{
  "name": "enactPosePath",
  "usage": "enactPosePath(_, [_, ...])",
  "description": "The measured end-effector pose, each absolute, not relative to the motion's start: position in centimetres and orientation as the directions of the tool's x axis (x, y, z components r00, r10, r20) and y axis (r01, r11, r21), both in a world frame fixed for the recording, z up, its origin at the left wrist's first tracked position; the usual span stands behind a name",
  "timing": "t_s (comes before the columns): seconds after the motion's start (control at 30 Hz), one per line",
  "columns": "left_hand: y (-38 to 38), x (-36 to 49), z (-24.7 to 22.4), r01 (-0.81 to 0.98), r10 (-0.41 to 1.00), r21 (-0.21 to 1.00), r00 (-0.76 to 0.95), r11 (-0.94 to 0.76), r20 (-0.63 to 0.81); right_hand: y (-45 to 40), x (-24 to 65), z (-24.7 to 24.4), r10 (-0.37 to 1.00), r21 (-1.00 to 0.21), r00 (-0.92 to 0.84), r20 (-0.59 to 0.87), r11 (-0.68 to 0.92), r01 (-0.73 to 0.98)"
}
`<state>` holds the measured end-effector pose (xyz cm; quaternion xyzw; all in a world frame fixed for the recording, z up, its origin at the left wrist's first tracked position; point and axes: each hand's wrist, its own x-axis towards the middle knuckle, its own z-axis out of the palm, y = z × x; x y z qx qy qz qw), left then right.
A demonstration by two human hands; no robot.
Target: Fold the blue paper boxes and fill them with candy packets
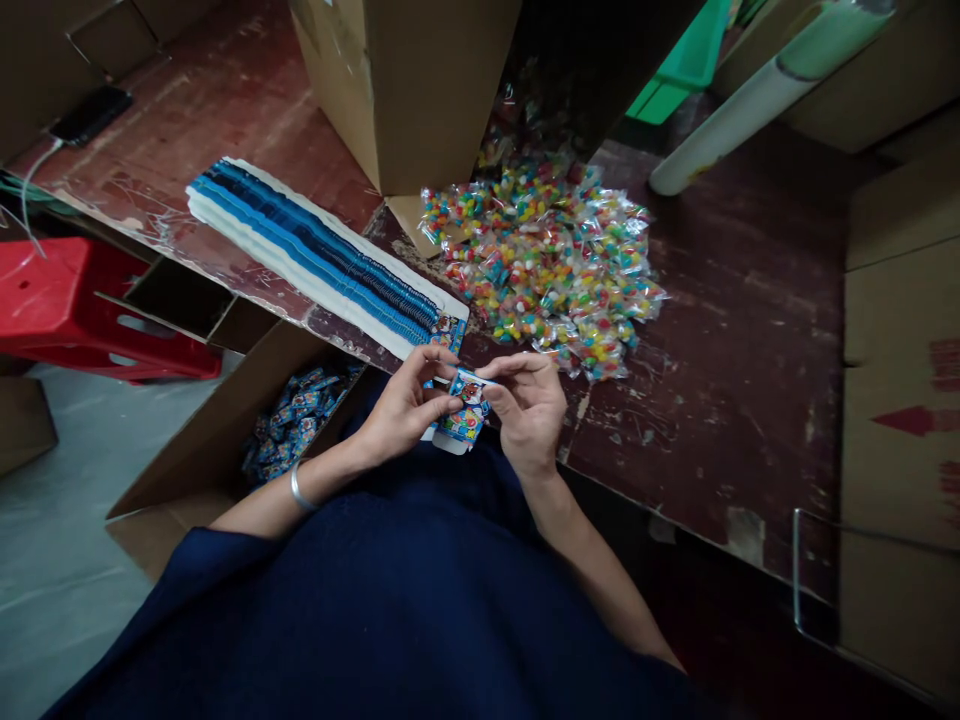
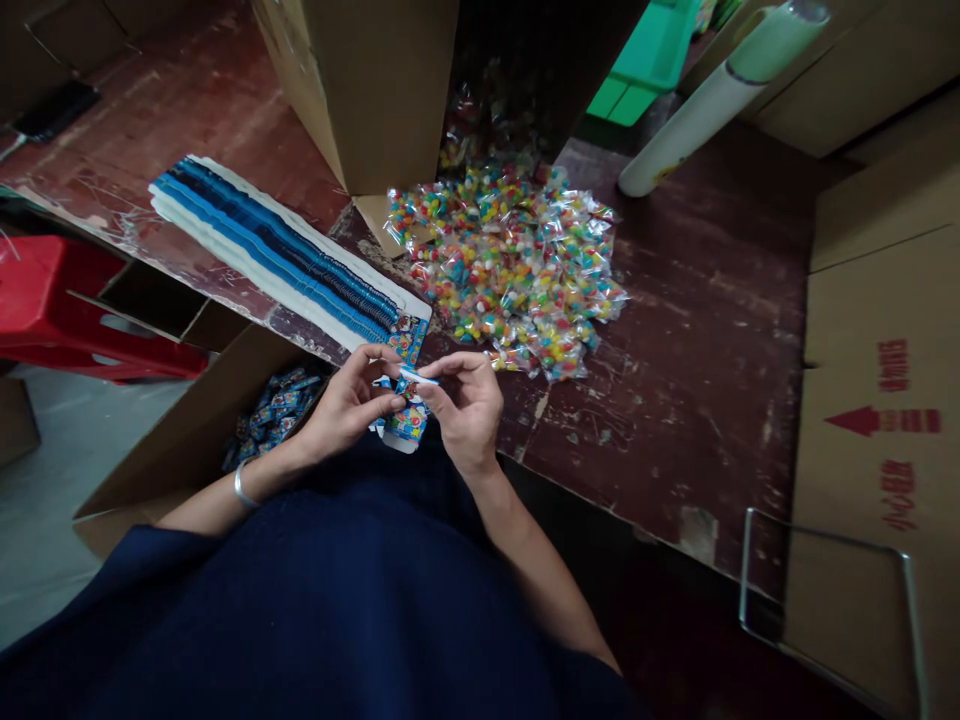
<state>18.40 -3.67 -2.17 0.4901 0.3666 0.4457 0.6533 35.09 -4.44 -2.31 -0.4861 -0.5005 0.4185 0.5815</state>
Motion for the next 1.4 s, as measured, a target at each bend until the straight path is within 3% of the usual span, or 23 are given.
enactPosePath(0.2, [-3.8, 17.6, -1.7, -0.044, 0.938, 0.998, 0.346, 0.038, -0.020, -3.5, 36.7, -0.9, 0.997, -0.996, -0.030, -0.065, -0.063, 0.065])
enactPosePath(0.33, [-3.7, 17.2, -1.4, -0.003, 0.904, 1.000, 0.428, -0.001, 0.002, -2.9, 37.6, -0.9, 0.994, -0.993, -0.049, -0.100, -0.096, 0.074])
enactPosePath(0.43, [-3.8, 17.2, -1.3, -0.015, 0.897, 1.000, 0.442, 0.013, -0.005, -2.9, 37.4, -0.7, 0.998, -0.989, -0.037, -0.044, -0.039, 0.141])
enactPosePath(0.63, [-4.2, 17.6, -1.2, -0.079, 0.909, 0.991, 0.411, 0.108, -0.066, -5.1, 36.0, -0.5, 0.960, -0.904, 0.049, 0.276, 0.242, 0.353])
enactPosePath(0.83, [-4.7, 17.1, -1.9, -0.065, 0.864, 0.950, 0.440, 0.304, -0.246, -4.6, 39.8, -1.9, 0.956, -0.868, -0.209, 0.205, 0.276, 0.412])
enactPosePath(0.93, [-4.2, 15.6, -2.2, 0.079, 0.777, 0.948, 0.555, 0.307, -0.298, -2.8, 43.2, -2.7, 0.958, -0.655, -0.078, 0.276, 0.247, 0.715])
enactPosePath(1.0, [-3.6, 14.1, -2.0, 0.247, 0.721, 0.951, 0.624, 0.183, -0.301, -1.7, 44.9, -3.3, 0.960, -0.431, -0.143, 0.239, 0.237, 0.871])
enactPosePath(1.07, [-2.8, 12.6, -1.6, 0.368, 0.671, 0.930, 0.687, 0.012, -0.281, -1.1, 45.8, -3.6, 0.957, -0.259, -0.243, 0.160, 0.278, 0.925])
enactPosePath(1.17, [-1.8, 11.1, -0.7, 0.380, 0.541, 0.912, 0.805, -0.154, -0.244, -0.6, 46.1, -3.9, 0.949, -0.160, -0.296, 0.105, 0.310, 0.937])
enactPosePath(1.27, [-1.2, 11.0, 0.0, 0.382, 0.483, 0.904, 0.839, -0.191, -0.252, -0.4, 46.2, -4.0, 0.961, -0.226, -0.251, 0.115, 0.271, 0.936])
enactPosePath(1.33, [-1.2, 11.5, 0.0, 0.412, 0.555, 0.901, 0.785, -0.134, -0.276, -0.4, 46.1, -3.8, 0.969, -0.376, -0.197, 0.149, 0.240, 0.895])
enactPosePath(1.4, [-1.4, 12.3, -0.4, 0.388, 0.660, 0.922, 0.693, -0.004, -0.289, -0.7, 45.6, -3.1, 0.979, -0.605, -0.059, 0.196, 0.168, 0.778])
